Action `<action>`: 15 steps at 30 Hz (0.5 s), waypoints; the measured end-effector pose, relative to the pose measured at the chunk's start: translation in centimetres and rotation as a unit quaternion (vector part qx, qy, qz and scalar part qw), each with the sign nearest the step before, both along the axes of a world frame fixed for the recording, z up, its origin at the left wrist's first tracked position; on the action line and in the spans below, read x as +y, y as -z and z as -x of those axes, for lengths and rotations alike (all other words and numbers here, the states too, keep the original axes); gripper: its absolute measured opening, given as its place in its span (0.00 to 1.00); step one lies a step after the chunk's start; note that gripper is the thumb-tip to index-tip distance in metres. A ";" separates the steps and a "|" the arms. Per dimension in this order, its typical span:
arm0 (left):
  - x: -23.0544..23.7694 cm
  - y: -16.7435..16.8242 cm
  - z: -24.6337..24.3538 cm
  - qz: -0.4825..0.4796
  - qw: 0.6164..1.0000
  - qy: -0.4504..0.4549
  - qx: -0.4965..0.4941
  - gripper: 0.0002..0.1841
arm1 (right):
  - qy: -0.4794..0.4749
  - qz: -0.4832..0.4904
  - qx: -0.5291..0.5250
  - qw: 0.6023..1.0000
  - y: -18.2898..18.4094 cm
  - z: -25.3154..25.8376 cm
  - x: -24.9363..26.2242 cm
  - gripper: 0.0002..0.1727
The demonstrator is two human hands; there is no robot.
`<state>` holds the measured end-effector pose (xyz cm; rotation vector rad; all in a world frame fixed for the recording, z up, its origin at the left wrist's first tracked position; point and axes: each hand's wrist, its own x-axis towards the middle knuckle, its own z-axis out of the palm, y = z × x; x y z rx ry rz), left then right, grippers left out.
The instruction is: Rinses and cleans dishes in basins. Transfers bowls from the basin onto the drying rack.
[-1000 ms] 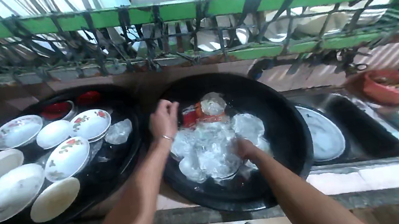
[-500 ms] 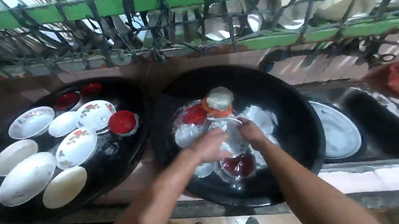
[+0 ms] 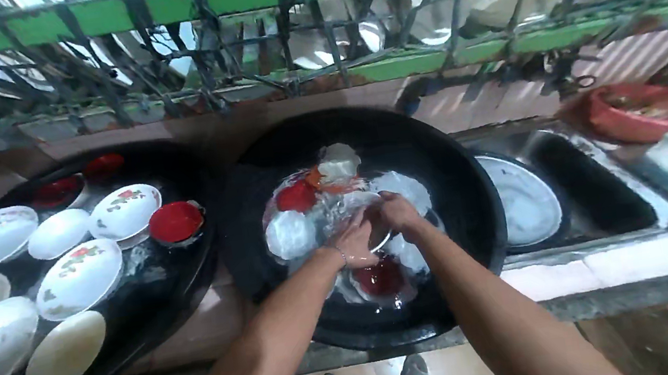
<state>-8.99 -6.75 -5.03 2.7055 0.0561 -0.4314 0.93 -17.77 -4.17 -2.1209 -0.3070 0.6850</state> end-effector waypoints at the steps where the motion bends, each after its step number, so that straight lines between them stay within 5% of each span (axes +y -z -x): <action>1: -0.1 -0.2 0.1 -0.002 1.000 0.002 0.013 0.41 | -0.007 0.014 0.008 1.000 0.1 -0.2 0.0 0.20; 4: -0.5 -0.7 1.2 -0.015 0.999 0.035 -0.001 0.23 | 0.023 0.024 0.028 0.999 0.6 -0.8 -0.2 0.22; 8: 1.0 -1.3 1.7 0.006 0.994 0.081 -0.077 0.18 | 0.109 -0.088 0.169 0.976 -0.3 -0.9 -1.3 0.32; 11: 2.6 -4.0 2.4 0.113 0.974 -0.104 -0.164 0.24 | 0.056 -0.158 0.226 0.960 -0.3 -1.1 -1.8 0.48; 13: 4.6 -5.3 2.7 0.151 0.925 -0.245 -0.247 0.24 | -0.043 -0.074 0.144 0.986 -0.1 -0.2 -2.0 0.36; 15: 7.6 -7.0 3.4 0.134 0.875 -0.341 -0.316 0.25 | -0.224 0.062 0.052 0.971 0.5 0.8 -2.0 0.24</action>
